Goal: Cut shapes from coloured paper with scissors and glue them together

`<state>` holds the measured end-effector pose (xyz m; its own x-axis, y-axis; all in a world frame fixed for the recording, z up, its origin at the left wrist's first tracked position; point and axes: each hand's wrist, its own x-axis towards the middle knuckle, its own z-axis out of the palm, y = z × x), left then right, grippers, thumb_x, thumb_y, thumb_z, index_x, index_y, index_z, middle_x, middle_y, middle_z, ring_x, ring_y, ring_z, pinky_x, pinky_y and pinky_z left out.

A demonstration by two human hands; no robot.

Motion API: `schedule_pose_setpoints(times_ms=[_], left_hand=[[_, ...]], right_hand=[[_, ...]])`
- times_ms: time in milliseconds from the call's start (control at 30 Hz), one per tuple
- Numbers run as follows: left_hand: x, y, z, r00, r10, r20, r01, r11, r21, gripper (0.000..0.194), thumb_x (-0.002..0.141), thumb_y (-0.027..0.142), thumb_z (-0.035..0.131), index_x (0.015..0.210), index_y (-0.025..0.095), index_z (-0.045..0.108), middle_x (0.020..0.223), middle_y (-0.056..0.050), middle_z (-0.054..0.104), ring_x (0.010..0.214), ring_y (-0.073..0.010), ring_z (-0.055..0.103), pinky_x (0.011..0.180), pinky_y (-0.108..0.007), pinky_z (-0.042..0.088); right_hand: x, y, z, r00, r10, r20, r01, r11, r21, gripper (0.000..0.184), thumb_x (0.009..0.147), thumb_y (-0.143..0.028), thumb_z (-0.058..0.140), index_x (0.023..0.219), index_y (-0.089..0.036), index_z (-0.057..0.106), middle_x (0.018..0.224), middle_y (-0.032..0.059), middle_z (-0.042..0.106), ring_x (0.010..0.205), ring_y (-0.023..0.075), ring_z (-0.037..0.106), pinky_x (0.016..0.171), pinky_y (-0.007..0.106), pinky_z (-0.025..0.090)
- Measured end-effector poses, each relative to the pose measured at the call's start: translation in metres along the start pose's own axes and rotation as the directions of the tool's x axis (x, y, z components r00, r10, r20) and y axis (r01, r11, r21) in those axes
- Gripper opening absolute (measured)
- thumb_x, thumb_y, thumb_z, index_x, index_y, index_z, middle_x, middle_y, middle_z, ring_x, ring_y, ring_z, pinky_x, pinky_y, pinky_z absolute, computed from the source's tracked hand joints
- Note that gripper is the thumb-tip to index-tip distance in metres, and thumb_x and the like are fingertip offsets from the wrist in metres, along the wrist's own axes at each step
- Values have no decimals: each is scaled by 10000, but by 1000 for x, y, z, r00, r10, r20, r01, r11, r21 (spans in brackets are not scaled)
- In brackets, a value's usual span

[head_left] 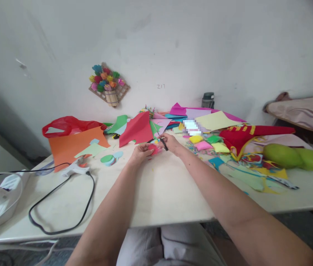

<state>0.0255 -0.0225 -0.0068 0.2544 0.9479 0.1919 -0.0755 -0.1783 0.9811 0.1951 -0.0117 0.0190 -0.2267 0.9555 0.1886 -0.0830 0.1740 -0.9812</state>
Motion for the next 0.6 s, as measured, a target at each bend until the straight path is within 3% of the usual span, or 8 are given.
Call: schedule_pose_setpoints(times_ms=[167, 300, 467, 600], left_hand=[[-1, 0, 3, 999, -1, 33, 1, 1000, 11, 416, 559, 272, 768, 916, 114, 624, 635, -31, 647, 530, -117, 571, 498, -219, 418], [-1, -1, 2, 999, -29, 28, 29, 999, -16, 309, 552, 278, 767, 762, 109, 616, 602, -26, 624, 501, -104, 544, 458, -209, 390], [2, -5, -3, 997, -35, -68, 27, 994, -109, 269, 540, 261, 770, 650, 125, 567, 574, -6, 601, 503, -98, 550, 488, -212, 424], [2, -4, -3, 994, -14, -109, -7, 981, -193, 303, 537, 249, 772, 670, 145, 520, 622, -4, 628, 558, -123, 606, 588, -248, 487]], right_hand=[[-1, 1, 3, 999, -2, 50, 1, 1000, 15, 344, 539, -119, 648, 830, -168, 470, 542, -75, 561, 446, 72, 506, 456, 191, 404], [1, 4, 4, 1000, -15, 7, 15, 1000, 5, 344, 549, -85, 612, 854, -168, 477, 529, -79, 541, 445, 74, 501, 464, 192, 410], [3, 6, 5, 999, -16, -44, 15, 999, -33, 363, 547, -145, 677, 859, -169, 494, 539, -74, 540, 477, 81, 509, 478, 195, 417], [0, 2, 11, 998, 32, -45, -33, 999, -5, 389, 545, -194, 728, 852, -174, 490, 539, -71, 555, 477, 86, 532, 470, 195, 429]])
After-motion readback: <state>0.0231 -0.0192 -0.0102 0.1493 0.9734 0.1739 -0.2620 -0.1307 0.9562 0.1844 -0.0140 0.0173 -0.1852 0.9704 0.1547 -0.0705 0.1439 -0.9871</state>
